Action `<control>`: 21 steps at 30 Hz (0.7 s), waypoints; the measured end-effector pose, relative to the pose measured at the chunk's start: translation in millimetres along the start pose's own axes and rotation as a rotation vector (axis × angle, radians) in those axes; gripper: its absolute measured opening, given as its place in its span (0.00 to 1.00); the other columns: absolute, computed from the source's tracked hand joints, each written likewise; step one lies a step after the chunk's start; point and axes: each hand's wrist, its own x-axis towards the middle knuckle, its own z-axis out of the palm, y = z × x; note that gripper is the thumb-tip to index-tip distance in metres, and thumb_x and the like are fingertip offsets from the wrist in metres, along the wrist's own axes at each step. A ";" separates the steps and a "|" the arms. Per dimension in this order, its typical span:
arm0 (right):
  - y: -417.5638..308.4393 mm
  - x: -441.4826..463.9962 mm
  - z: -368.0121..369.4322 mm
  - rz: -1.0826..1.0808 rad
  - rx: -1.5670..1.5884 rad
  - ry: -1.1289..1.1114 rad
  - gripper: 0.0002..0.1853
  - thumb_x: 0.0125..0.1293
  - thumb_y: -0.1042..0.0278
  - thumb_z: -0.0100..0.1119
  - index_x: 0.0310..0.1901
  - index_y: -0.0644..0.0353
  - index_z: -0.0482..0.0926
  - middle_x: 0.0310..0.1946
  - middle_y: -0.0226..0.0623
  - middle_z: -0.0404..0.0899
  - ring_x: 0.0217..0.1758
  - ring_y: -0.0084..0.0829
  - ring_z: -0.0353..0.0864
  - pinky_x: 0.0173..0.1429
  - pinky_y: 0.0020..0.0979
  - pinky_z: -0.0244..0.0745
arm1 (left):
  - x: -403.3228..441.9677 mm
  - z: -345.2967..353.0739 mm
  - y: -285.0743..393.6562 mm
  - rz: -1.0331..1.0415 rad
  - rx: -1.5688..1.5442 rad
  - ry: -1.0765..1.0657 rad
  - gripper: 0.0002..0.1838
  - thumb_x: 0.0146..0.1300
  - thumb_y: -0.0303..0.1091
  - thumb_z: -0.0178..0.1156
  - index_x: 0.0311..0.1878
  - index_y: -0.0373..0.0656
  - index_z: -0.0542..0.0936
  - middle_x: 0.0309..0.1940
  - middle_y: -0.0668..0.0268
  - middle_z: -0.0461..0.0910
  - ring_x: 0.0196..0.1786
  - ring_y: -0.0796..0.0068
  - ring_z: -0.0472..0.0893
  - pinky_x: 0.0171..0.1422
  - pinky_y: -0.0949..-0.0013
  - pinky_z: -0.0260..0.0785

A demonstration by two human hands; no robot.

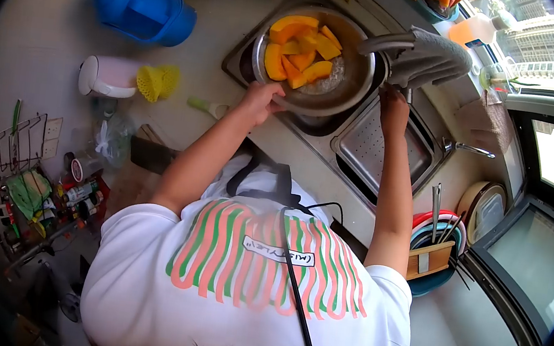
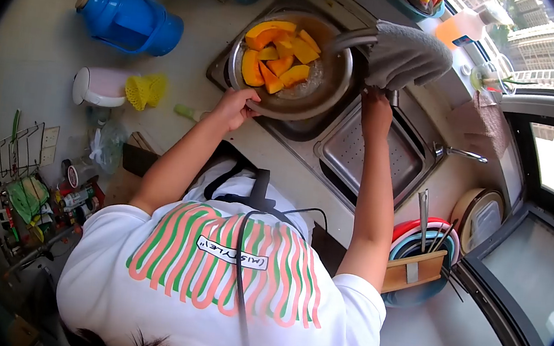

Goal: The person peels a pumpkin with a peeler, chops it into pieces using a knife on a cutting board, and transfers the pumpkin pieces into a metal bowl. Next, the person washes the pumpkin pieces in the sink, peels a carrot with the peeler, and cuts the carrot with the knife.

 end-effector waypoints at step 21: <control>-127.5 -35.8 15.1 0.813 1.379 -0.413 0.26 0.57 0.75 0.50 0.58 0.72 0.61 0.46 0.51 0.75 0.39 0.46 0.82 0.33 0.39 0.86 | 46.1 -22.2 22.9 1.244 1.100 0.587 0.33 0.56 0.46 0.68 0.63 0.45 0.71 0.64 0.51 0.67 0.67 0.54 0.66 0.68 0.53 0.61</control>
